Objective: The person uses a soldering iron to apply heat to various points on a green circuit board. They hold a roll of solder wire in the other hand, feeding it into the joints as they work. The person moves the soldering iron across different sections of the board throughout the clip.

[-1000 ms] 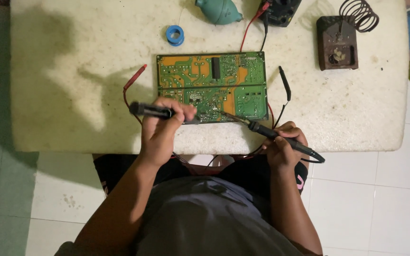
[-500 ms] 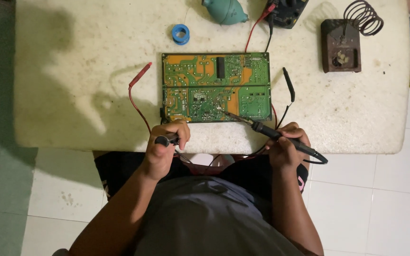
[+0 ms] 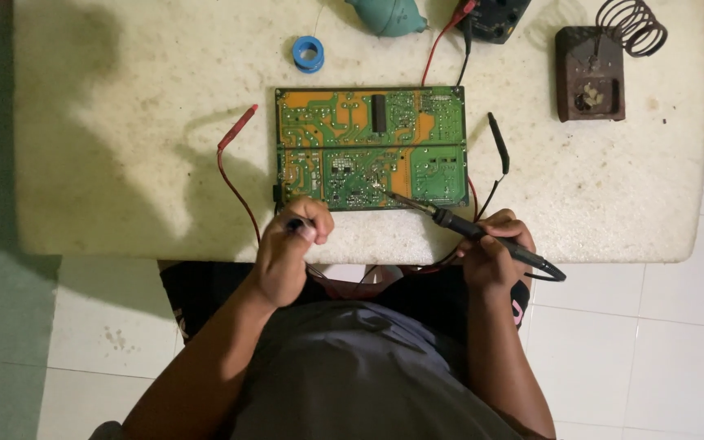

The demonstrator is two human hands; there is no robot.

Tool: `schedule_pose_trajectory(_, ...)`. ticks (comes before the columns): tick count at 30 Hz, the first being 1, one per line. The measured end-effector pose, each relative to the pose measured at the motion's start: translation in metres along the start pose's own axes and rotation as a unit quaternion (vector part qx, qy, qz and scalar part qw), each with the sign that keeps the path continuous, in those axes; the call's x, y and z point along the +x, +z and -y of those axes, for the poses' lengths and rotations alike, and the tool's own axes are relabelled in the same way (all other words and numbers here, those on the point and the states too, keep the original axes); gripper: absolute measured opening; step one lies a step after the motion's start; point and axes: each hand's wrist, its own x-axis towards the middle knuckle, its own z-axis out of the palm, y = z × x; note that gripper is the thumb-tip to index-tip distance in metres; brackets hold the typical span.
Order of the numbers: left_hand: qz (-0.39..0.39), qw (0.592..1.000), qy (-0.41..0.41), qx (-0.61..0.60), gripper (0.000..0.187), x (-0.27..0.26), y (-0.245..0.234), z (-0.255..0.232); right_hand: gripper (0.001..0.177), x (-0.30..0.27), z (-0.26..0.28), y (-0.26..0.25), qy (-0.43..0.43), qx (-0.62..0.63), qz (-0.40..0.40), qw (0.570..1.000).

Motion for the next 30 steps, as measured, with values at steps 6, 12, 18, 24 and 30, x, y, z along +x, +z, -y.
schedule_pose_trajectory(6,-0.004,1.0,0.008,-0.025,0.04,-0.005,-0.006,0.003,0.008,0.001,0.004,0.007,0.004,-0.003,0.004,1.0)
schedule_pose_trajectory(12,0.003,0.997,0.042,0.061,0.014,-0.012,-0.013,0.004,0.007,0.0,0.005,0.002,0.011,0.008,-0.002,1.0)
schedule_pose_trajectory(18,-0.021,0.985,-0.063,0.159,0.013,-0.005,-0.025,-0.044,0.01,0.008,0.001,0.004,-0.015,-0.004,0.0,1.0)
schedule_pose_trajectory(24,-0.101,0.993,-0.057,0.029,0.012,0.004,-0.028,-0.038,0.01,0.008,-0.003,0.011,-0.022,-0.027,-0.007,0.999)
schedule_pose_trajectory(30,-0.118,0.993,-0.028,0.005,0.012,0.025,-0.009,-0.006,0.015,0.007,-0.005,0.006,-0.028,-0.03,0.001,0.999)
